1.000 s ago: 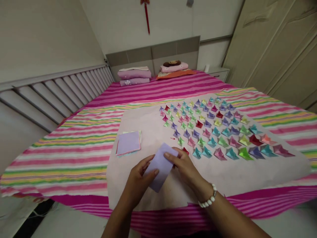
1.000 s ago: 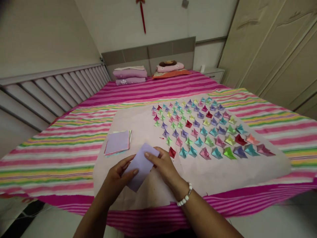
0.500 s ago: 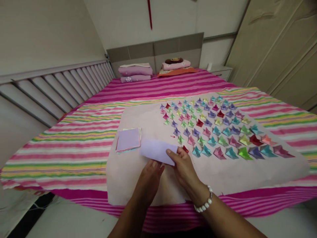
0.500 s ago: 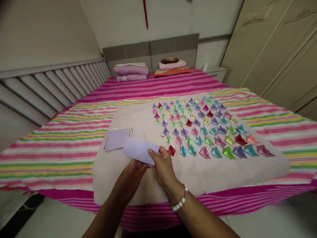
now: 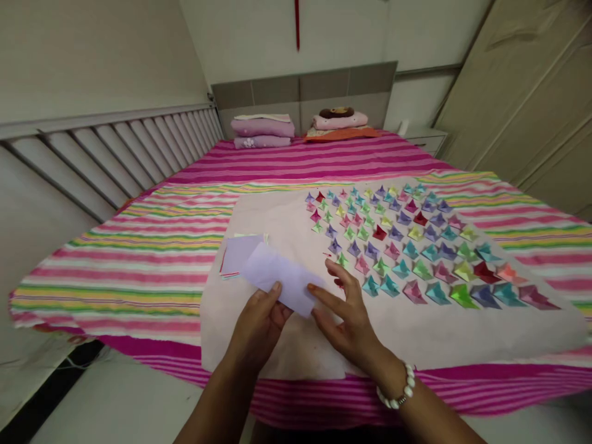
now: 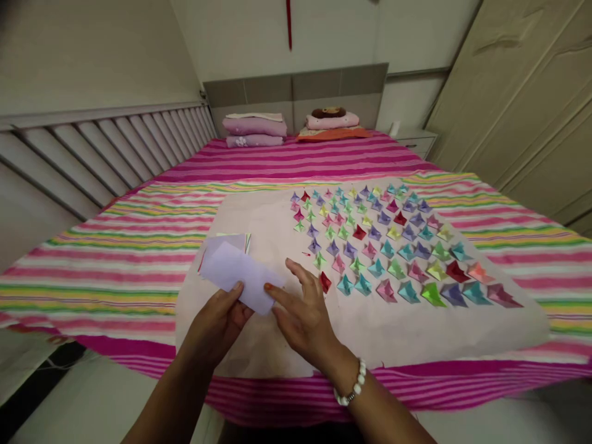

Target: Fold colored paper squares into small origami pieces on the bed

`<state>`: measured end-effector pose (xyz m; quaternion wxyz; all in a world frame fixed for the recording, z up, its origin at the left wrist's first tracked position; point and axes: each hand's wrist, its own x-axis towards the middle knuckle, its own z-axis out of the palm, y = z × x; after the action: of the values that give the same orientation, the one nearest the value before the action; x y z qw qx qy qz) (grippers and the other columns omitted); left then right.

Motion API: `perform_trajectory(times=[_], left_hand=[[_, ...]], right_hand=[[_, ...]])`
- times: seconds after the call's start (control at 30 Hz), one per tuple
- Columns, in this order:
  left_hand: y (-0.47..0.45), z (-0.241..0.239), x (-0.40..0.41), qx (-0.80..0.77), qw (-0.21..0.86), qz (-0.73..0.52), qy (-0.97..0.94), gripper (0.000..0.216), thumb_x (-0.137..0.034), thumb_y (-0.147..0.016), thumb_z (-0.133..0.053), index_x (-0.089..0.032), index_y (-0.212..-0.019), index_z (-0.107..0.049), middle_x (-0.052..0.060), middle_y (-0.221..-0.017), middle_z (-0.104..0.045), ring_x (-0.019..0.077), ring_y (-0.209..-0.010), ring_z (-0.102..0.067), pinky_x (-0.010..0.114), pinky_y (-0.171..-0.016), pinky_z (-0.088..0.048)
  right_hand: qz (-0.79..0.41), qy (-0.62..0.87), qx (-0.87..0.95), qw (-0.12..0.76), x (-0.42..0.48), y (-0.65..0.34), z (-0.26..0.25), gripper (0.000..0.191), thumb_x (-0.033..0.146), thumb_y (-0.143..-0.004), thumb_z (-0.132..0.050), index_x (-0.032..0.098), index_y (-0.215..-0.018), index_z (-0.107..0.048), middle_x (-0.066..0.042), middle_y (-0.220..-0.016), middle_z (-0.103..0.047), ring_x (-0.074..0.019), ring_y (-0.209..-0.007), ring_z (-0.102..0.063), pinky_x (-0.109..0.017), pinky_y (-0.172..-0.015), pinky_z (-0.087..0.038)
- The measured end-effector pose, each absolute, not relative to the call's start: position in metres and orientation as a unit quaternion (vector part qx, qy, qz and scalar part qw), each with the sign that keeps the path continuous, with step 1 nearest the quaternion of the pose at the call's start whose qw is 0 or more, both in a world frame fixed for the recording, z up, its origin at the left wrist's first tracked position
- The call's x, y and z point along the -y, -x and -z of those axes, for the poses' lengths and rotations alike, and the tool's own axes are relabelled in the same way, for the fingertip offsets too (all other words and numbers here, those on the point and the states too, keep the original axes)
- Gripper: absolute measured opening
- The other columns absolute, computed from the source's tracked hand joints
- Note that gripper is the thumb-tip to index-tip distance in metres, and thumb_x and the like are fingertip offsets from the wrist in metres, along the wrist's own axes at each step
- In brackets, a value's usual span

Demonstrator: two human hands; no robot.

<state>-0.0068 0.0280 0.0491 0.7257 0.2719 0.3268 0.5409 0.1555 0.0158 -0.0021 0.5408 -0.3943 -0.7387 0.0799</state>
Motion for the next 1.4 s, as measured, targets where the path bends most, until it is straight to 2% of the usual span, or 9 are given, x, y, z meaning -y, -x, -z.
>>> perform_trajectory(times=[0.2, 0.5, 0.6, 0.73, 0.9, 0.97, 1.1, 1.27, 1.4], left_hand=[[0.008, -0.05, -0.02, -0.33, 0.731, -0.519, -0.295, 0.042, -0.018, -0.077, -0.069, -0.014, -0.118, -0.062, 0.01, -0.106, -0.073, 0.0271, -0.109, -0.063, 0.039, -0.097, -0.048], [0.011, -0.032, -0.021, -0.318, 0.741, -0.501, -0.315, 0.029, -0.025, -0.083, -0.064, -0.013, -0.11, -0.066, 0.012, -0.108, -0.072, 0.0256, -0.103, -0.066, 0.042, -0.095, -0.048], [0.009, -0.028, -0.02, -0.326, 0.732, -0.479, -0.359, 0.029, -0.023, -0.078, -0.07, -0.014, -0.105, -0.068, 0.01, -0.109, -0.071, 0.023, -0.102, -0.065, 0.038, -0.095, -0.048], [0.008, -0.021, -0.021, -0.401, 0.675, -0.488, -0.38, 0.023, -0.028, -0.076, -0.071, -0.014, -0.096, -0.07, 0.007, -0.094, -0.074, 0.0184, -0.088, -0.066, 0.033, -0.085, -0.051], [0.011, -0.023, -0.022, -0.481, 0.604, -0.462, -0.436, 0.017, -0.03, -0.075, -0.07, -0.014, -0.077, -0.069, 0.002, -0.067, -0.068, 0.0127, -0.064, -0.06, 0.026, -0.065, -0.049], [0.011, -0.027, -0.021, -0.49, 0.58, -0.438, -0.482, 0.015, -0.029, -0.073, -0.07, -0.014, -0.071, -0.068, 0.0, -0.06, -0.064, 0.0121, -0.06, -0.057, 0.025, -0.06, -0.046], [0.008, -0.03, -0.022, -0.465, 0.572, -0.454, -0.501, 0.017, -0.027, -0.071, -0.071, -0.015, -0.082, -0.065, 0.0, -0.067, -0.065, 0.0132, -0.063, -0.058, 0.026, -0.062, -0.047], [0.008, -0.019, -0.023, -0.463, 0.451, -0.569, -0.508, 0.022, -0.02, -0.071, -0.072, -0.02, -0.08, -0.052, 0.0, -0.084, -0.063, 0.0129, -0.074, -0.06, 0.026, -0.068, -0.049], [0.013, -0.015, -0.023, -0.446, 0.373, -0.561, -0.59, 0.013, -0.018, -0.075, -0.069, -0.021, -0.087, -0.064, 0.002, -0.093, -0.062, 0.0138, -0.083, -0.058, 0.026, -0.074, -0.048]], right_hand=[[-0.069, 0.358, 0.764, 0.532, -0.018, -0.155, -0.004, 0.031, 0.007, -0.079, -0.06, 0.027, -0.102, -0.07, -0.006, -0.144, -0.038, -0.0305, -0.128, -0.039, -0.051, -0.102, -0.035], [-0.394, 0.386, 0.583, 0.596, -0.019, -0.145, -0.006, 0.004, 0.021, -0.08, -0.067, 0.022, -0.077, -0.07, -0.008, -0.12, -0.061, -0.0239, -0.111, -0.057, -0.04, -0.094, -0.044], [-0.462, 0.393, 0.511, 0.609, -0.021, -0.141, -0.006, 0.008, 0.026, -0.078, -0.07, 0.021, -0.073, -0.068, -0.006, -0.101, -0.066, -0.021, -0.096, -0.062, -0.034, -0.084, -0.048], [-0.529, 0.404, 0.436, 0.606, -0.021, -0.136, -0.004, 0.014, 0.029, -0.073, -0.076, 0.02, -0.076, -0.065, 0.0, -0.075, -0.065, -0.0144, -0.07, -0.06, -0.027, -0.065, -0.048], [-0.58, 0.364, 0.385, 0.618, -0.021, -0.136, -0.003, 0.038, 0.027, -0.066, -0.081, 0.023, -0.099, -0.063, 0.0, -0.082, -0.068, -0.0155, -0.074, -0.063, -0.029, -0.07, -0.05], [-0.614, 0.353, 0.39, 0.589, -0.021, -0.137, -0.004, 0.034, 0.03, -0.068, -0.08, 0.022, -0.098, -0.066, -0.001, -0.079, -0.069, -0.0163, -0.07, -0.064, -0.031, -0.068, -0.051], [-0.64, 0.358, 0.375, 0.567, -0.02, -0.137, -0.005, 0.018, 0.031, -0.068, -0.079, 0.019, -0.076, -0.069, -0.001, -0.07, -0.068, -0.015, -0.063, -0.06, -0.029, -0.062, -0.048], [-0.629, 0.395, 0.358, 0.565, -0.02, -0.135, -0.002, 0.019, 0.033, -0.067, -0.079, 0.018, -0.075, -0.07, 0.001, -0.064, -0.063, -0.0104, -0.054, -0.05, -0.022, -0.051, -0.038], [-0.605, 0.398, 0.385, 0.573, -0.019, -0.134, -0.004, 0.022, 0.035, -0.067, -0.079, 0.018, -0.077, -0.07, 0.001, -0.065, -0.062, -0.0104, -0.055, -0.049, -0.022, -0.05, -0.037]])
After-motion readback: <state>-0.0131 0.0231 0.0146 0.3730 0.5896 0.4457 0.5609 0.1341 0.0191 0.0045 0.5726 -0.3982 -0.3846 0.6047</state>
